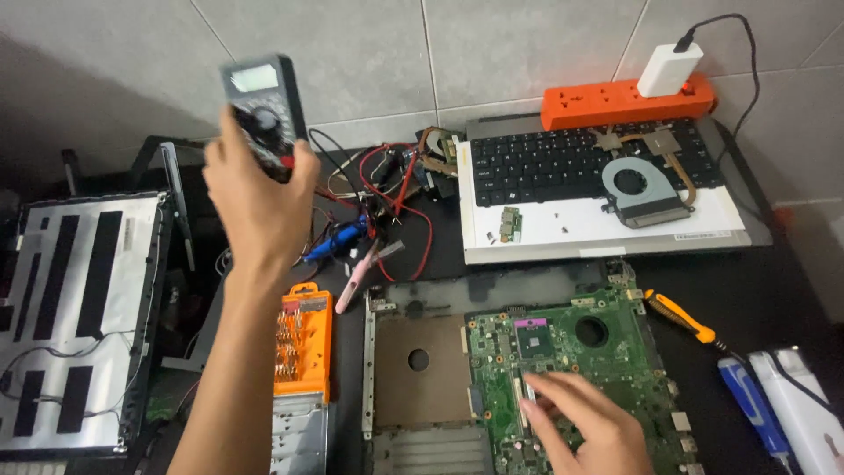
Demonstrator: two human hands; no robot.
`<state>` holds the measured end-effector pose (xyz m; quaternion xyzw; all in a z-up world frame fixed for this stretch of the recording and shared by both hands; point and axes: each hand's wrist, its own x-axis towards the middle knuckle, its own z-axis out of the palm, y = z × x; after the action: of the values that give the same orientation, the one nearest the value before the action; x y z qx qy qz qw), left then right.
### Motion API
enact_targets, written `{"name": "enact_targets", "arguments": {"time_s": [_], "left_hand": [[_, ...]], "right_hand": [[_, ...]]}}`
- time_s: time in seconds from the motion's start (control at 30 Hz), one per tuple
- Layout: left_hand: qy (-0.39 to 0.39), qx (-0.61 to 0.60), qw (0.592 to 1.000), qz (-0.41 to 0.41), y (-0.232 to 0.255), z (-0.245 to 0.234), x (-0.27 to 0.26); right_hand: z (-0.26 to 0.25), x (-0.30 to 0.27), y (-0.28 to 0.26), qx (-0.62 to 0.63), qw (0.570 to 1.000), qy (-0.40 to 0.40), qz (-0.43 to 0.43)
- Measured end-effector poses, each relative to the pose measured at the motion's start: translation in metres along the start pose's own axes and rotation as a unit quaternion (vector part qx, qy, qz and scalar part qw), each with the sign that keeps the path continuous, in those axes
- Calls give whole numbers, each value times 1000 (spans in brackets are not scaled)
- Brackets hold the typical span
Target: The person uses a multimeter to test various points on a green circuit board. They hold the red and black probes against different components on the board while observing the readings on the multimeter's display.
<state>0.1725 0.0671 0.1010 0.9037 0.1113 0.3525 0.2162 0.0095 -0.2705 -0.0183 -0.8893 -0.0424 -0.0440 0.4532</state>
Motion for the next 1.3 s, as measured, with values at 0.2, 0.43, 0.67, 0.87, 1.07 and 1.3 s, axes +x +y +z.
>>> {"name": "enact_targets", "arguments": {"time_s": [0.2, 0.43, 0.67, 0.87, 1.07, 1.3], "left_hand": [[63, -75, 988, 118, 44, -61, -23], [54, -159, 982, 81, 84, -94, -47], [20, -280, 958, 64, 116, -122, -71], [33, -341, 939, 32, 128, -149, -89], [14, -337, 940, -51, 124, -163, -96], [27, -374, 901, -219, 150, -169, -103]], "right_hand": [[-16, 31, -54, 22, 981, -42, -188], [5, 71, -106, 83, 972, -61, -213], [41, 81, -128, 170, 951, -111, -234], [49, 99, -127, 223, 925, 27, -306], [40, 115, -116, 126, 933, 99, -324], [70, 133, -102, 93, 881, -106, -451]]}}
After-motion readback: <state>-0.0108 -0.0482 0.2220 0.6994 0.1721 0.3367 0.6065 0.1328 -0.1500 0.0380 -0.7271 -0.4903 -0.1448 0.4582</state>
